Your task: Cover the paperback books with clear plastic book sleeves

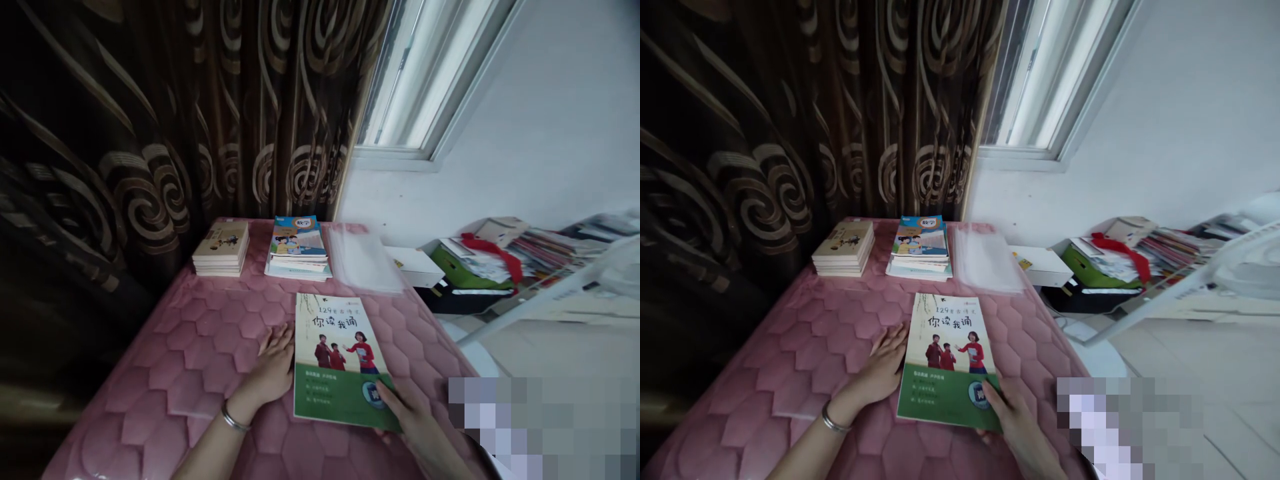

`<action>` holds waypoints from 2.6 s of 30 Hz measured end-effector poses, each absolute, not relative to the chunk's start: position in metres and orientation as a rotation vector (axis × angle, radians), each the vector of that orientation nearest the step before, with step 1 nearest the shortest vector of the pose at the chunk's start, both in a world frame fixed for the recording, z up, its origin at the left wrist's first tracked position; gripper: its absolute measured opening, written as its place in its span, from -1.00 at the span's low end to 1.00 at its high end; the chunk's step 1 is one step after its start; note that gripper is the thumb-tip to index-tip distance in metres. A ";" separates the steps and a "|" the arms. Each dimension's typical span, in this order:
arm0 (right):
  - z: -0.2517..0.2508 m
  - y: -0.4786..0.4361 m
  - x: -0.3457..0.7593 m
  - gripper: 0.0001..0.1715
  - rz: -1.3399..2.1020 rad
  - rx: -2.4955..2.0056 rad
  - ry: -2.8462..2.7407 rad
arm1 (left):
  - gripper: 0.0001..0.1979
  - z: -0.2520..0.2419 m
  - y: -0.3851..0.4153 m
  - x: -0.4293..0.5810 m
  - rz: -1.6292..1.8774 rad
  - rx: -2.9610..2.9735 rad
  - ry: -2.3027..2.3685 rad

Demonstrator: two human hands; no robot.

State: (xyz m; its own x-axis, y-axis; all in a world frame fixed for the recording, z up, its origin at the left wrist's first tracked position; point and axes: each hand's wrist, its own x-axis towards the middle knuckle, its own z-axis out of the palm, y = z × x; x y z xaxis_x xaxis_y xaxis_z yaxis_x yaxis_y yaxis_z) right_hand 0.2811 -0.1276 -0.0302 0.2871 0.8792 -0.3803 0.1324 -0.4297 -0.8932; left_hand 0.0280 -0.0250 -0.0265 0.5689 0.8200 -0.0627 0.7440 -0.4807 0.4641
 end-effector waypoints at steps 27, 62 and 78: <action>-0.024 -0.116 0.286 -0.59 1.098 -2.035 -1.143 | -0.27 -0.026 -0.016 0.008 0.135 2.314 1.209; -0.024 -0.124 0.302 -0.53 0.663 -2.121 -1.760 | -0.17 -0.023 -0.009 0.005 0.219 2.177 1.150; -0.032 -0.129 0.297 -0.51 0.620 -2.312 -1.816 | -0.24 -0.029 -0.011 0.004 0.346 2.125 1.128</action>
State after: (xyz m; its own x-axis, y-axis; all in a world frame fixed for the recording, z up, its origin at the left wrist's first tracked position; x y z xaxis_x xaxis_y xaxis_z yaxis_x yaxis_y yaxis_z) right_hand 0.2968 -0.1286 -0.0316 0.1880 0.9541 -0.2330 0.8976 -0.2633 -0.3537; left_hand 0.0038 -0.0107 -0.0293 0.5856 0.8062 -0.0842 0.6206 -0.3791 0.6864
